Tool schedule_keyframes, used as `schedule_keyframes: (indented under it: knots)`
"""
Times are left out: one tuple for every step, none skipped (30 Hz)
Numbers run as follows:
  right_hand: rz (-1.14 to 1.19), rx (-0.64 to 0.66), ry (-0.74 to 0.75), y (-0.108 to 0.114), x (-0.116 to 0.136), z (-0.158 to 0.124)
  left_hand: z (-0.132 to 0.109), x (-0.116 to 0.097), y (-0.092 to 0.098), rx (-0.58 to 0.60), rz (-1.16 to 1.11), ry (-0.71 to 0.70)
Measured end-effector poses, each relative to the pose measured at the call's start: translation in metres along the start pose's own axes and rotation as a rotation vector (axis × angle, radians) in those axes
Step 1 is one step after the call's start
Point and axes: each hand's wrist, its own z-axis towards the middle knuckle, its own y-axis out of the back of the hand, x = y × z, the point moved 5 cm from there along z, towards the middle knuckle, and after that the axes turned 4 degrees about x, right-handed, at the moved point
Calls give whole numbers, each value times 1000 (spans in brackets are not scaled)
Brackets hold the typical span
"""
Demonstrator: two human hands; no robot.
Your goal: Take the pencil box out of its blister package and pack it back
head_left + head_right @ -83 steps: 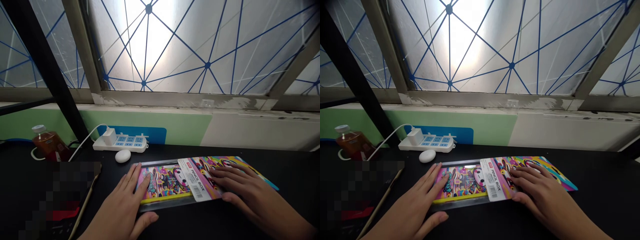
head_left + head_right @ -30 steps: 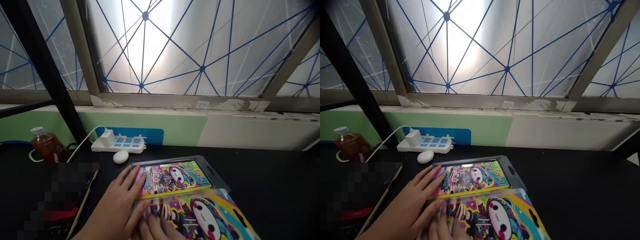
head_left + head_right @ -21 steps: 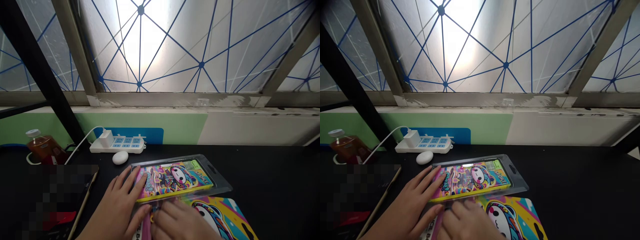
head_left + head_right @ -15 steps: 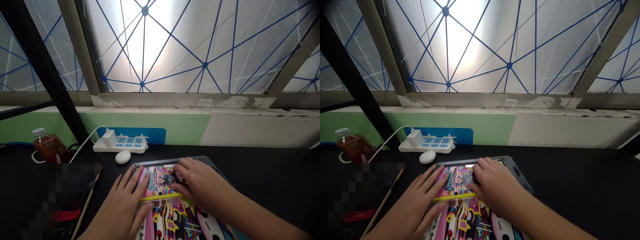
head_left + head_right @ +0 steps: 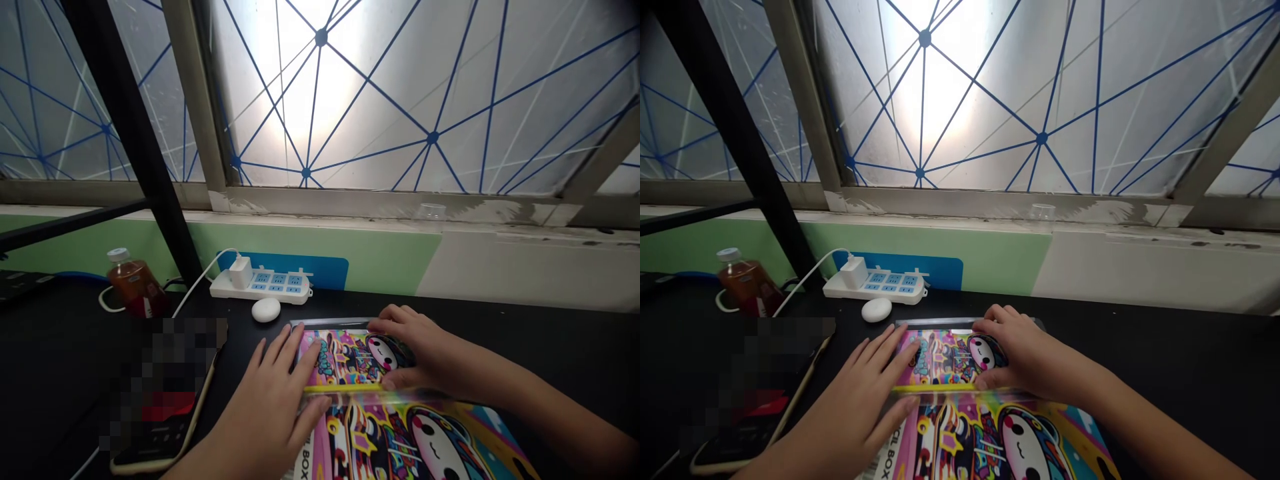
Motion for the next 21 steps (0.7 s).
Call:
schedule_keyframes:
  knots:
    - [-5, -19, 14, 1, 0, 0, -1, 0, 1, -20, -3, -7]
    - [-11, -42, 26, 1, 1, 0, -1, 0, 2, -38, -3, -17]
    - [-18, -66, 39, 2, 2, 0, -2, -1, 3, -53, 0, -25]
    - [-27, -92, 49, 3, 3, -1, -3, -1, 3, -63, 4, -35]
    - [-37, -119, 51, 3, 5, -1, -4, -1, 3, -73, 7, -39]
    - [-50, -148, 39, 4, 6, -1, -5, -2, 4, -87, 8, -41]
    - [-65, -188, 13, 4, 7, -1, -5, -2, 4, -106, 5, -42]
    - [-85, -236, -18, 4, 7, -1, -6, -2, 5, -134, -1, -43]
    - [-111, -282, -48, 4, 8, -2, -6, -1, 6, -169, -9, -41]
    - [-140, -324, -69, 4, 10, -2, -6, 0, 7, -210, -17, -38]
    - [-170, -358, -68, 4, 13, -2, -5, 1, 9, -255, -27, -32]
    - [-200, -387, -41, 3, 18, -3, -4, 3, 11, -300, -43, -23]
    - [-233, -414, 9, 3, 24, -3, -4, 7, 13, -338, -66, -10]
    - [-270, -447, 74, 4, 32, -5, -3, 10, 16, -371, -99, 6]
    - [-318, -493, 145, 6, 40, -8, -2, 14, 19, -398, -140, 16]
    - [-374, -544, 211, 9, 48, -13, -2, 17, 22, -425, -184, 14]
    - [-435, -596, 267, 12, 56, -19, -3, 18, 25, -451, -219, -9]
    - [-494, -643, 304, 15, 63, -27, -4, 17, 29, -479, -238, -57]
    - [-540, -679, 323, 18, 69, -35, -7, 14, 32, -507, -242, -122]
    - [-568, -705, 329, 20, 73, -45, -10, 10, 35, -536, -233, -198]
    - [-578, -721, 327, 21, 75, -57, -14, 5, 37, -562, -219, -272]
